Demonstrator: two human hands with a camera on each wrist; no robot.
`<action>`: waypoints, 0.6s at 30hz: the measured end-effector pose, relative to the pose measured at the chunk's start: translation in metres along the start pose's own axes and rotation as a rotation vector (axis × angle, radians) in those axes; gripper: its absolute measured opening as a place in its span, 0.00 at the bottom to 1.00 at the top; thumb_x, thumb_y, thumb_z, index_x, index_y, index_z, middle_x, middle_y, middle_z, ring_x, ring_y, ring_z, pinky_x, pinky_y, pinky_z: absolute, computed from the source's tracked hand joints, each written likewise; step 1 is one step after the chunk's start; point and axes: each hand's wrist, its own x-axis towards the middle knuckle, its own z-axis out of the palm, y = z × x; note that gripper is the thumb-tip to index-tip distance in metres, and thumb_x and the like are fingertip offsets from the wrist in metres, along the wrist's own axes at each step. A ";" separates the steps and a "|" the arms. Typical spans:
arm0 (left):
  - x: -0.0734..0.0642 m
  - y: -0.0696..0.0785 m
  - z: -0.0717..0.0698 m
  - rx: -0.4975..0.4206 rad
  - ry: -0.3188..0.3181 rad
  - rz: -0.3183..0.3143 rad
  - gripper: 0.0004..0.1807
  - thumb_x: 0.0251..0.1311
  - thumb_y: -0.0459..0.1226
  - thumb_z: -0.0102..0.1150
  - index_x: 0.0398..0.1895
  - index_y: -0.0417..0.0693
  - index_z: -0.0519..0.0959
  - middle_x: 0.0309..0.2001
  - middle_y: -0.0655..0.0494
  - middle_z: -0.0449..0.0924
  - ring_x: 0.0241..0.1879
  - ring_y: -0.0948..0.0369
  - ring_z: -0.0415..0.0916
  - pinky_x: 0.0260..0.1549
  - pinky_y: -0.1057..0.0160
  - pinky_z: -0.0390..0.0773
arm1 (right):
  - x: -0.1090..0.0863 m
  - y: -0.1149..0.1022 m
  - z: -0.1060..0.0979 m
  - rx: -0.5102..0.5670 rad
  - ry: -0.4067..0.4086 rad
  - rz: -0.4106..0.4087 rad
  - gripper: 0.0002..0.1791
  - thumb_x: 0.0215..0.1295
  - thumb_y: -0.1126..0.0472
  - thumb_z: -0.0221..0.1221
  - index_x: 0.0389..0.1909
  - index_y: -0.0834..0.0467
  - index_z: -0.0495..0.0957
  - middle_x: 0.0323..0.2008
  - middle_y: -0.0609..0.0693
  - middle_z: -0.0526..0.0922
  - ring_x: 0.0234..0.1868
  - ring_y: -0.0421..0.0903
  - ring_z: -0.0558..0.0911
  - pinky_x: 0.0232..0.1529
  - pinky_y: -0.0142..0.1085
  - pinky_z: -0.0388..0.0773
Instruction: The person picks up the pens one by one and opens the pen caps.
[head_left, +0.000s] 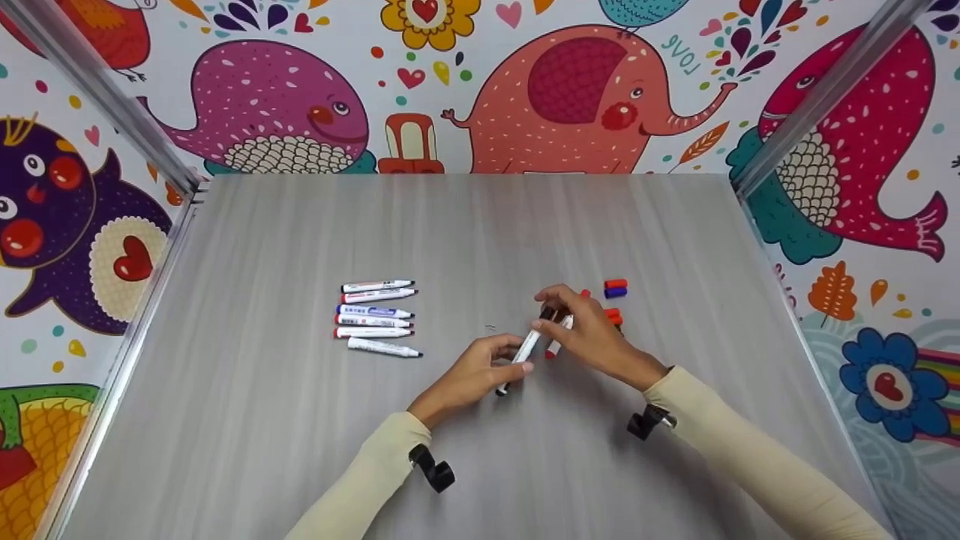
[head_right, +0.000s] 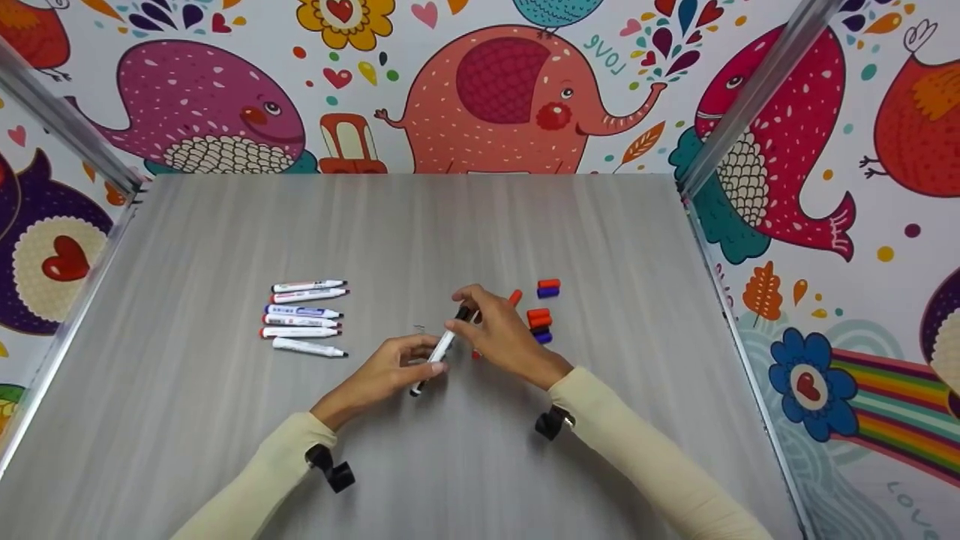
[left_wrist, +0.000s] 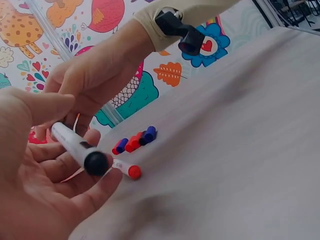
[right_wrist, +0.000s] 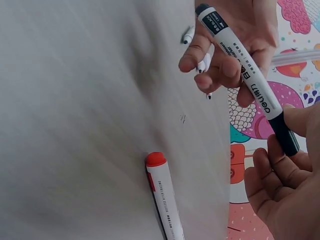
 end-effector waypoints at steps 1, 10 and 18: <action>0.000 0.001 -0.001 0.009 0.001 -0.005 0.24 0.78 0.40 0.64 0.65 0.30 0.80 0.60 0.35 0.83 0.56 0.56 0.81 0.57 0.53 0.83 | -0.001 0.000 0.000 -0.006 -0.007 0.002 0.21 0.76 0.59 0.71 0.63 0.60 0.79 0.44 0.49 0.89 0.43 0.46 0.87 0.45 0.47 0.87; 0.000 0.009 -0.013 0.123 -0.010 -0.047 0.21 0.76 0.40 0.66 0.63 0.34 0.84 0.52 0.50 0.87 0.50 0.60 0.81 0.48 0.60 0.81 | -0.008 0.001 0.001 -0.035 -0.055 -0.015 0.17 0.75 0.61 0.71 0.60 0.60 0.82 0.47 0.49 0.88 0.46 0.46 0.87 0.49 0.49 0.88; 0.001 0.011 -0.016 0.197 -0.022 -0.034 0.17 0.75 0.38 0.67 0.60 0.38 0.86 0.49 0.52 0.88 0.47 0.62 0.81 0.47 0.61 0.81 | -0.014 0.004 0.003 -0.070 -0.062 -0.058 0.15 0.74 0.62 0.72 0.57 0.59 0.83 0.48 0.53 0.88 0.47 0.45 0.86 0.50 0.40 0.86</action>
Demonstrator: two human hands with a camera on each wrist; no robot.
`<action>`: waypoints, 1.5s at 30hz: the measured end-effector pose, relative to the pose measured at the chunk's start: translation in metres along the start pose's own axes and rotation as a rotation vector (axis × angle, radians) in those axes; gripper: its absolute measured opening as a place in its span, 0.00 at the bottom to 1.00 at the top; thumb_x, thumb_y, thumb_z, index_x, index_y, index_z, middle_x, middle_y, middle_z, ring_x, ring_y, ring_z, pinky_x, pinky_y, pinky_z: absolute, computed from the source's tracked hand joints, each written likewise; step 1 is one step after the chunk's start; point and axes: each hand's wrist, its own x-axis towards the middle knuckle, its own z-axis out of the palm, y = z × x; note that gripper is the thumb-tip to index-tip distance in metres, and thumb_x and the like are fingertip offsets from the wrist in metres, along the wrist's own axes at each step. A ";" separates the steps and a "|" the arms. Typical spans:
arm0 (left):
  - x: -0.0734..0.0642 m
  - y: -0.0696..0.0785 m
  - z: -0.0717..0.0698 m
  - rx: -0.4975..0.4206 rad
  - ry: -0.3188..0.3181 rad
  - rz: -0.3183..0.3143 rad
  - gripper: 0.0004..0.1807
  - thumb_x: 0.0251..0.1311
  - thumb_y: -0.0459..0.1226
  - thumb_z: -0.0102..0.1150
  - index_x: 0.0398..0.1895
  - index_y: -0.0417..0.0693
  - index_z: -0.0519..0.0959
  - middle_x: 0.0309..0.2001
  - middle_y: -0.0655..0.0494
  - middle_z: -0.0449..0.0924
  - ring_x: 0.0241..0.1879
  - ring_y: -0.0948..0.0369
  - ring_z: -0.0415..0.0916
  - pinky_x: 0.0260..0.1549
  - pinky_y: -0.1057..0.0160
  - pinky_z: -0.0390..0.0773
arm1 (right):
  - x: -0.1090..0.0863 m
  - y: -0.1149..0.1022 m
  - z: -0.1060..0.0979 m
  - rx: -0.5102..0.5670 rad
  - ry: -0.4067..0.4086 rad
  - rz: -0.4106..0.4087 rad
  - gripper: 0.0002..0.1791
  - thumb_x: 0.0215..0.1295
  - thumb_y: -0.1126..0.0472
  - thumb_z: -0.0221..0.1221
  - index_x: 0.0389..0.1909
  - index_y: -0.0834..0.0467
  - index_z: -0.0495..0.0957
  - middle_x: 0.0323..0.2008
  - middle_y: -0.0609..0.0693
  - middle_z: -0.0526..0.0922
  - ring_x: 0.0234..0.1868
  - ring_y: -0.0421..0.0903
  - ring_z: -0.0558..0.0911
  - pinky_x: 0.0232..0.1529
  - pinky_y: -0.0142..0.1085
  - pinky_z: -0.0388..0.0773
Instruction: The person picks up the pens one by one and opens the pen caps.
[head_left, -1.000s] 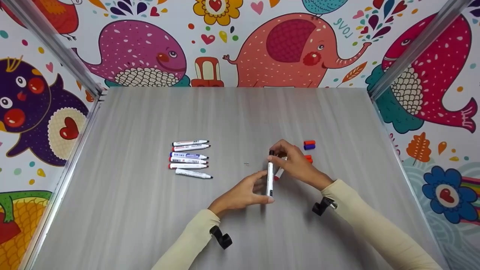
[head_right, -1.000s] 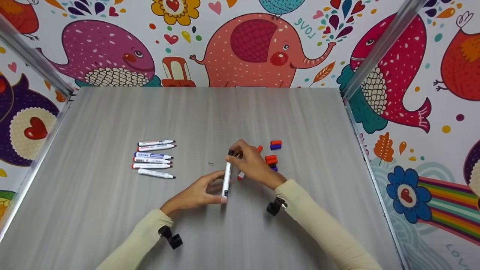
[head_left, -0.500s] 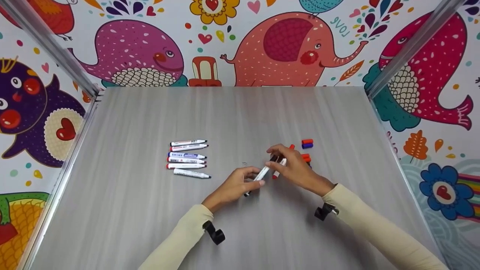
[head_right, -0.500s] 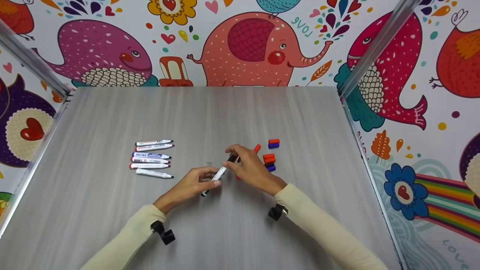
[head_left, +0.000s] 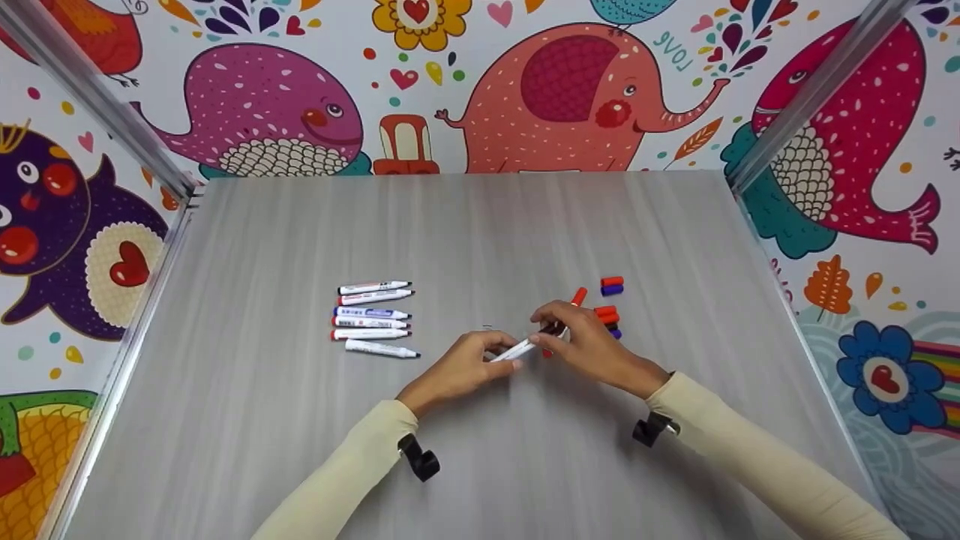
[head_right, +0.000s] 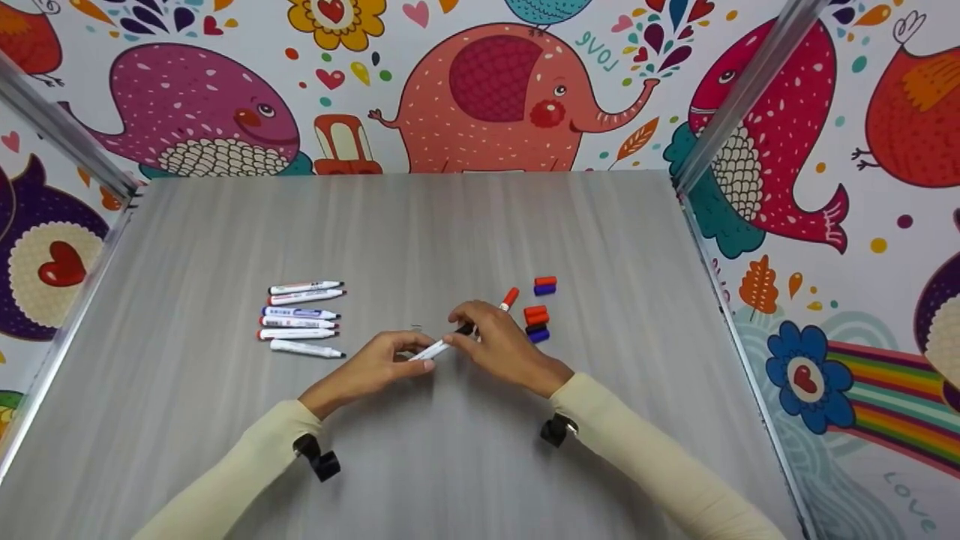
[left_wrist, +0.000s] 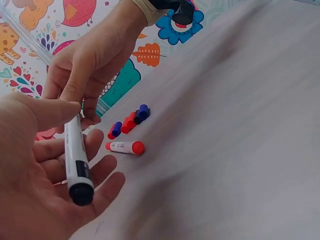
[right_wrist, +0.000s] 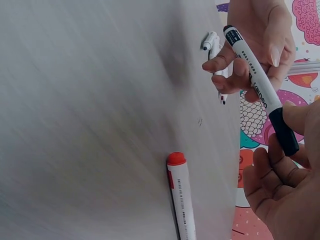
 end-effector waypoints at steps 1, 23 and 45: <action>0.000 0.000 0.000 0.012 -0.001 0.003 0.16 0.75 0.38 0.67 0.59 0.38 0.86 0.49 0.52 0.88 0.47 0.62 0.81 0.47 0.61 0.81 | -0.001 0.000 0.001 -0.005 0.001 -0.004 0.14 0.74 0.62 0.72 0.56 0.59 0.83 0.47 0.52 0.88 0.46 0.45 0.86 0.50 0.39 0.86; 0.011 0.000 -0.001 0.380 0.094 0.118 0.07 0.70 0.33 0.74 0.47 0.41 0.90 0.42 0.53 0.89 0.41 0.60 0.80 0.43 0.57 0.81 | -0.007 0.003 0.012 -0.046 -0.089 -0.020 0.07 0.78 0.63 0.67 0.51 0.59 0.88 0.43 0.48 0.83 0.42 0.43 0.81 0.45 0.36 0.82; 0.012 0.009 -0.001 0.575 0.090 0.211 0.08 0.73 0.37 0.73 0.51 0.46 0.92 0.44 0.56 0.91 0.44 0.58 0.81 0.45 0.54 0.83 | -0.006 0.006 0.013 -0.019 -0.086 -0.120 0.07 0.76 0.66 0.68 0.48 0.55 0.91 0.42 0.47 0.86 0.40 0.45 0.80 0.42 0.36 0.78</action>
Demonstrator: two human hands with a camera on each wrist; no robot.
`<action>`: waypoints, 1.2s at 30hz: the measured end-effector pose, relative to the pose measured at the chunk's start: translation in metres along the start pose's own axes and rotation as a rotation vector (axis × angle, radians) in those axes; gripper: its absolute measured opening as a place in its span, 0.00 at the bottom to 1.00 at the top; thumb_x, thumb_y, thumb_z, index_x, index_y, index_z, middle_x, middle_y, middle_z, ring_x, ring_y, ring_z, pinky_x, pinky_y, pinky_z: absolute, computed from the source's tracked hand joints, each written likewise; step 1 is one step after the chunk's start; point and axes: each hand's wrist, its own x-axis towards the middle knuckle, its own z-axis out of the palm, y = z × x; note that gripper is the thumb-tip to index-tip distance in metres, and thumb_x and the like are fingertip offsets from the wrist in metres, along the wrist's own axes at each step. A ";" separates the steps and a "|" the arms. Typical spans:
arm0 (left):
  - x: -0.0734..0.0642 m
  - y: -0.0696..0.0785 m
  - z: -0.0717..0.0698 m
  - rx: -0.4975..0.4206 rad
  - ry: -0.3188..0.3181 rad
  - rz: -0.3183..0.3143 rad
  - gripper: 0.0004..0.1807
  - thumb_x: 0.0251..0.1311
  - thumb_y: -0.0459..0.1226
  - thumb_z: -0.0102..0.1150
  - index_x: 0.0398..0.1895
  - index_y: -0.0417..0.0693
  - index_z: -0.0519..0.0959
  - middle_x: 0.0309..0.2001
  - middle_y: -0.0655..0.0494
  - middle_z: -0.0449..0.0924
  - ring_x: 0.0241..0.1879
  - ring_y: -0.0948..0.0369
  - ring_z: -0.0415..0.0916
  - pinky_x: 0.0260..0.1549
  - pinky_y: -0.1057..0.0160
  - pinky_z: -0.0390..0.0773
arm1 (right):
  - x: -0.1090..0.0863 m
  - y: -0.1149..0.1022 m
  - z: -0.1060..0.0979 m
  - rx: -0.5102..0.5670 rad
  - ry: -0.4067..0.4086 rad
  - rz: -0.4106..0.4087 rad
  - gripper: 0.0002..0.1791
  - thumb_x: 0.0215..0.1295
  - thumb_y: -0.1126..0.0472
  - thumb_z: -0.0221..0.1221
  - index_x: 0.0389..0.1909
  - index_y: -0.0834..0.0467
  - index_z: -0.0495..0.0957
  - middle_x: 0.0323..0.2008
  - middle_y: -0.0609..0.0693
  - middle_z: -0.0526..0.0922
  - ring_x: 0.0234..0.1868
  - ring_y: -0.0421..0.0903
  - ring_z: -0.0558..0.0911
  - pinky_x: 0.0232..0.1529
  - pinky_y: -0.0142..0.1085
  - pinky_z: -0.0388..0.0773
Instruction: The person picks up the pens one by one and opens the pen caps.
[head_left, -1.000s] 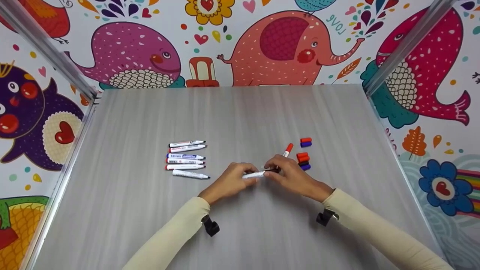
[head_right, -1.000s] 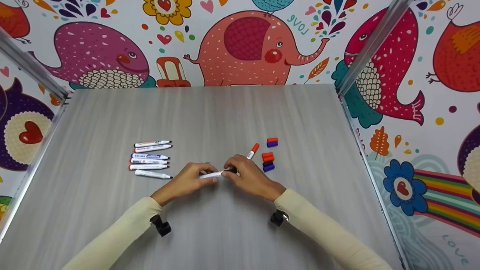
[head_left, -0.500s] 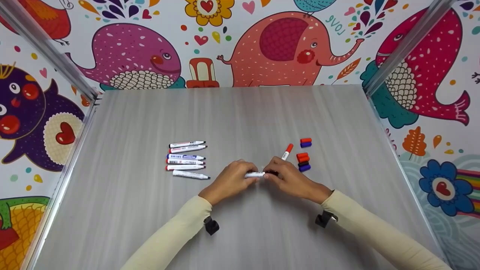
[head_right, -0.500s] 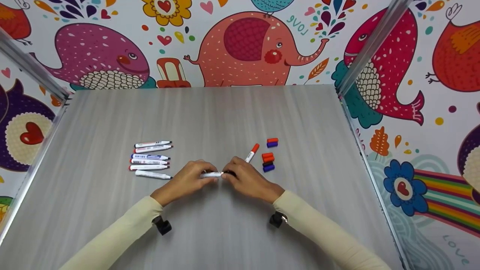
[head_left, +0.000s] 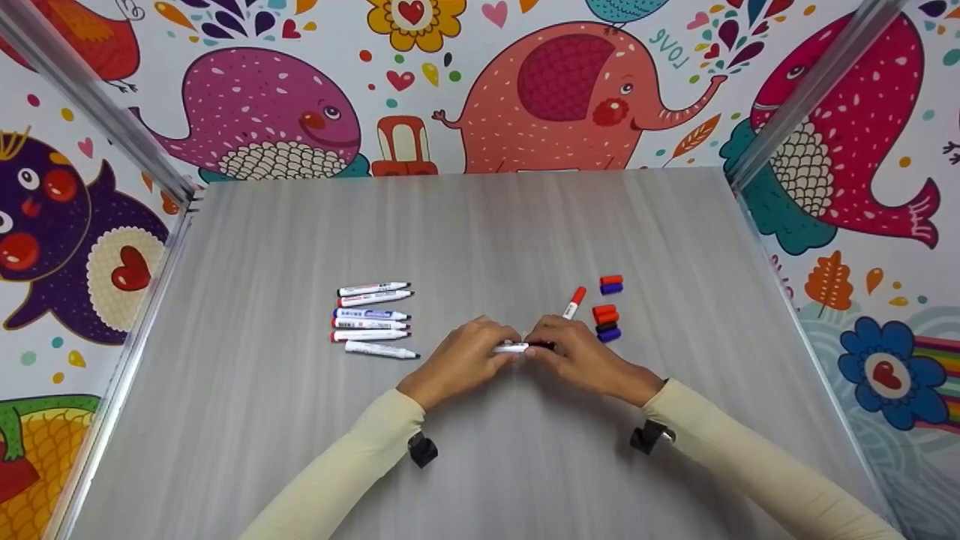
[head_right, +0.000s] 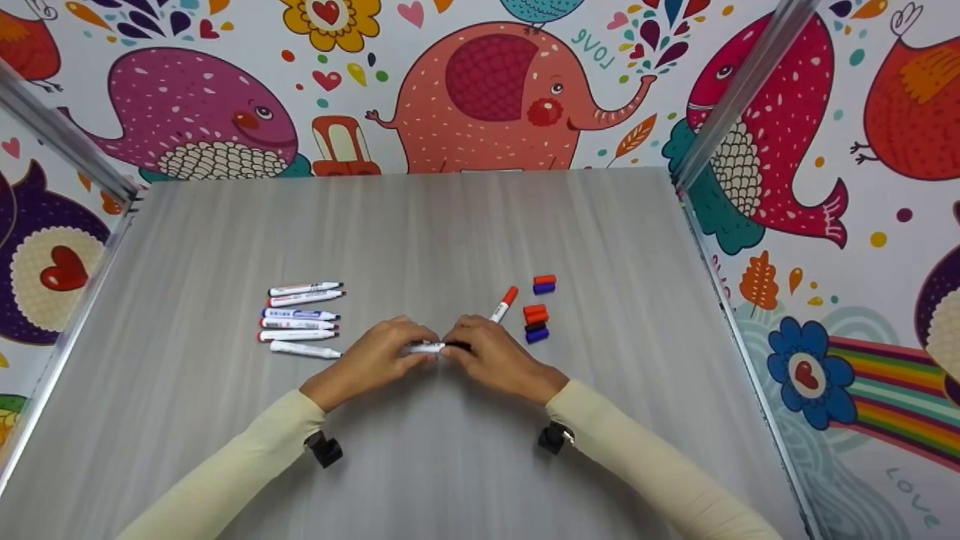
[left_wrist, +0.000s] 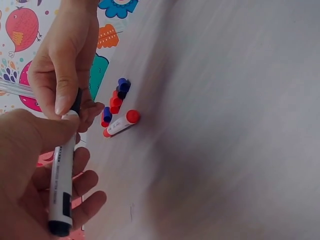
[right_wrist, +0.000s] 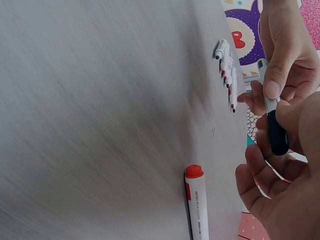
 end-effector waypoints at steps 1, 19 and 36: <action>0.000 0.000 -0.001 0.005 -0.003 0.001 0.09 0.73 0.37 0.73 0.51 0.46 0.92 0.44 0.56 0.91 0.44 0.58 0.81 0.45 0.54 0.83 | 0.000 0.000 0.000 0.006 -0.003 0.002 0.07 0.76 0.67 0.68 0.49 0.55 0.91 0.41 0.48 0.87 0.39 0.45 0.80 0.42 0.36 0.78; -0.005 -0.001 -0.008 0.072 0.010 0.160 0.10 0.78 0.38 0.67 0.54 0.48 0.92 0.35 0.54 0.89 0.36 0.56 0.80 0.36 0.55 0.81 | -0.002 -0.002 -0.003 -0.075 0.029 -0.135 0.10 0.73 0.69 0.70 0.52 0.59 0.91 0.35 0.54 0.89 0.35 0.42 0.79 0.37 0.38 0.80; -0.010 -0.004 -0.018 -0.082 -0.049 0.086 0.14 0.76 0.36 0.66 0.59 0.46 0.91 0.38 0.53 0.91 0.34 0.61 0.74 0.40 0.57 0.73 | 0.002 -0.002 0.004 -0.127 0.070 -0.293 0.11 0.70 0.71 0.71 0.50 0.60 0.91 0.33 0.48 0.86 0.33 0.44 0.78 0.35 0.36 0.79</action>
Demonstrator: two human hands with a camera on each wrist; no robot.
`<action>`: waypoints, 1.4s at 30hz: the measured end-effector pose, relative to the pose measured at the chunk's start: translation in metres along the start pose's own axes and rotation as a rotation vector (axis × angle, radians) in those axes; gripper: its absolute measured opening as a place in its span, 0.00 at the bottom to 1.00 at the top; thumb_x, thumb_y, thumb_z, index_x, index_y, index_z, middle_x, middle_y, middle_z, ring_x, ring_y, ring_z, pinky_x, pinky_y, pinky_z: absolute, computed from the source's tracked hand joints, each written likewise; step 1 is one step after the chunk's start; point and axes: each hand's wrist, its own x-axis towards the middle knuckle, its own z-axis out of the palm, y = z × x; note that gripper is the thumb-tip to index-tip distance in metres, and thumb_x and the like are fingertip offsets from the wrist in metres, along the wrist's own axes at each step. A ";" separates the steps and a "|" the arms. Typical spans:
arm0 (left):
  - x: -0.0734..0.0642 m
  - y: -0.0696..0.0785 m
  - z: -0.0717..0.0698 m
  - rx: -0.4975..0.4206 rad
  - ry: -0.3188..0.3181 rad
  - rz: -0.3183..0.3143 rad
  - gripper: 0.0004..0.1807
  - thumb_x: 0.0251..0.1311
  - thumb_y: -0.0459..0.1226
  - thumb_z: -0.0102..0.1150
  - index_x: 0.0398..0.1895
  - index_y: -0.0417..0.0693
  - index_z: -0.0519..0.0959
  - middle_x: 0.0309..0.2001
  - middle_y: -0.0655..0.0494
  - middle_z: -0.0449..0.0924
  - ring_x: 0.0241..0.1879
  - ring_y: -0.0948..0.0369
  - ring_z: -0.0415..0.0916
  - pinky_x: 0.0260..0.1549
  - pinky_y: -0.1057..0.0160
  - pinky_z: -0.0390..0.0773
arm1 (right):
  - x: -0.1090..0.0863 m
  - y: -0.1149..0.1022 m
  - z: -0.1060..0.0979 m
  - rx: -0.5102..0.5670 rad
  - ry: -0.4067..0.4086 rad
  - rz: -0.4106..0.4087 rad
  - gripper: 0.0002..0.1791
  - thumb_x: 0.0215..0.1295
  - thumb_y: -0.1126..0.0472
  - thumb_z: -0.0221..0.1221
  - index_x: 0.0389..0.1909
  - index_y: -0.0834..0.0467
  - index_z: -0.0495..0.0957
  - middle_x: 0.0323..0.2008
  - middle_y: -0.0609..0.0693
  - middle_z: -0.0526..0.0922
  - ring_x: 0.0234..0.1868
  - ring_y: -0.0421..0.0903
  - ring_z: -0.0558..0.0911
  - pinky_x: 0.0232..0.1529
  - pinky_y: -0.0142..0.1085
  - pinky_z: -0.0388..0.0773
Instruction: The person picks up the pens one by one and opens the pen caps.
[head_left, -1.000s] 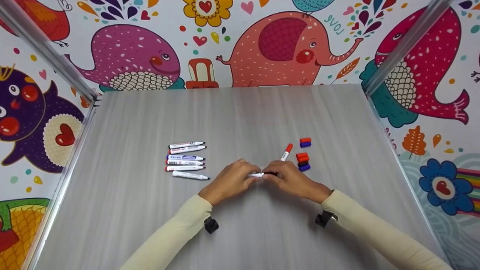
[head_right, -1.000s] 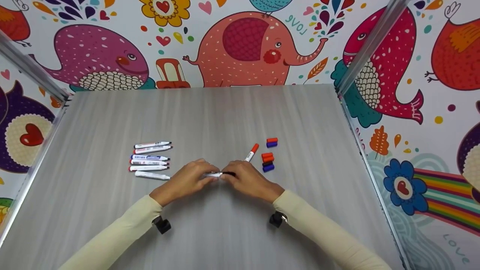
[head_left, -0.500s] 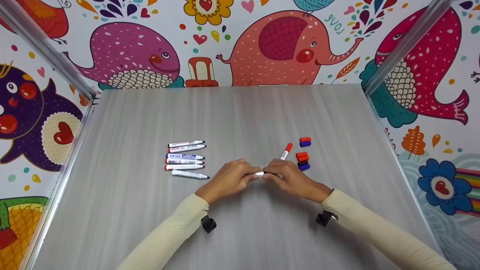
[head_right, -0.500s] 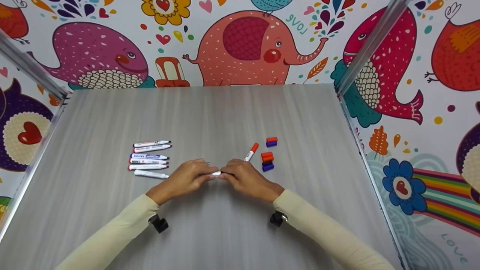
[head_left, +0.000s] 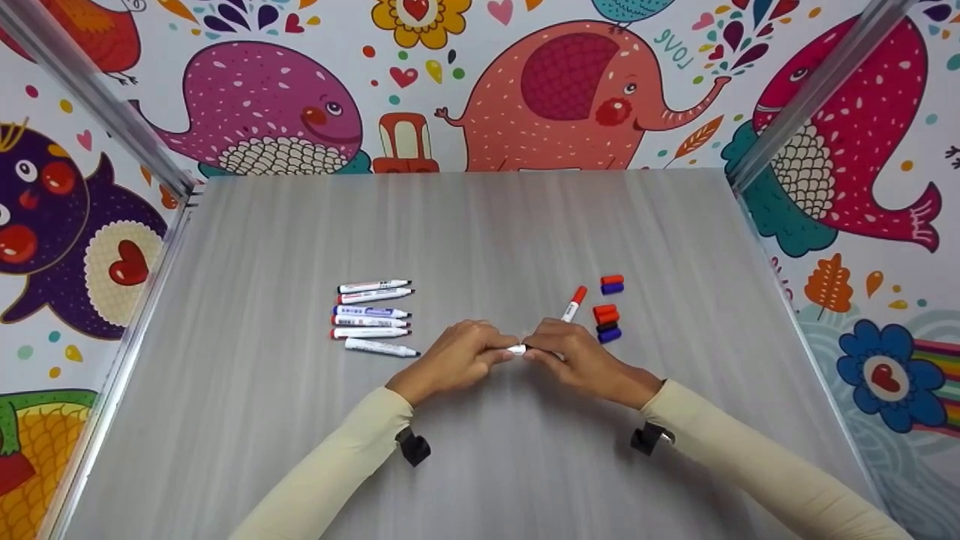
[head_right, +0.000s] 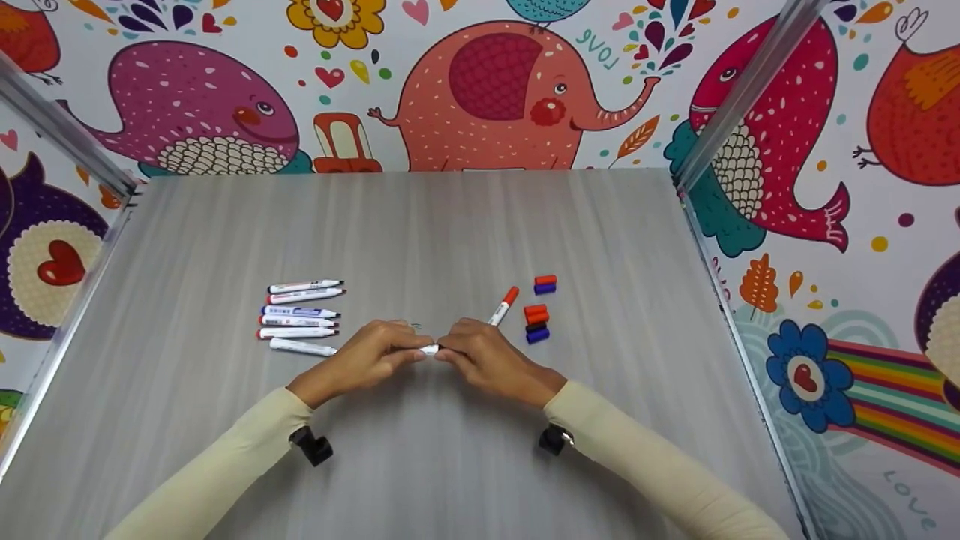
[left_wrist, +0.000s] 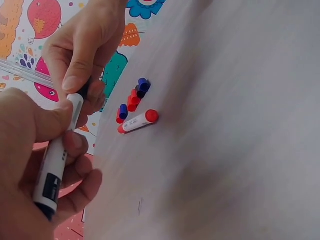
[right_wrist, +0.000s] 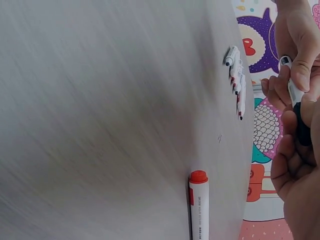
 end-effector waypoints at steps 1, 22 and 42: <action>0.000 0.000 0.000 -0.008 -0.003 -0.006 0.15 0.76 0.36 0.66 0.60 0.45 0.91 0.38 0.52 0.91 0.34 0.61 0.74 0.40 0.57 0.73 | 0.000 0.000 0.000 -0.003 0.002 -0.008 0.10 0.71 0.71 0.70 0.50 0.60 0.91 0.33 0.48 0.85 0.33 0.44 0.78 0.35 0.35 0.79; -0.001 0.000 -0.005 -0.118 -0.069 -0.033 0.15 0.75 0.34 0.66 0.61 0.43 0.89 0.49 0.52 0.93 0.35 0.65 0.72 0.38 0.62 0.72 | -0.005 -0.001 0.004 -0.029 0.019 -0.122 0.17 0.62 0.79 0.72 0.49 0.62 0.88 0.35 0.51 0.84 0.35 0.44 0.77 0.36 0.32 0.77; -0.008 -0.011 -0.021 -0.244 -0.077 -0.055 0.15 0.75 0.29 0.64 0.59 0.41 0.90 0.46 0.51 0.92 0.39 0.66 0.75 0.40 0.64 0.75 | -0.015 0.005 -0.016 -0.085 0.064 -0.270 0.12 0.85 0.60 0.57 0.53 0.63 0.86 0.39 0.49 0.81 0.41 0.45 0.77 0.44 0.30 0.76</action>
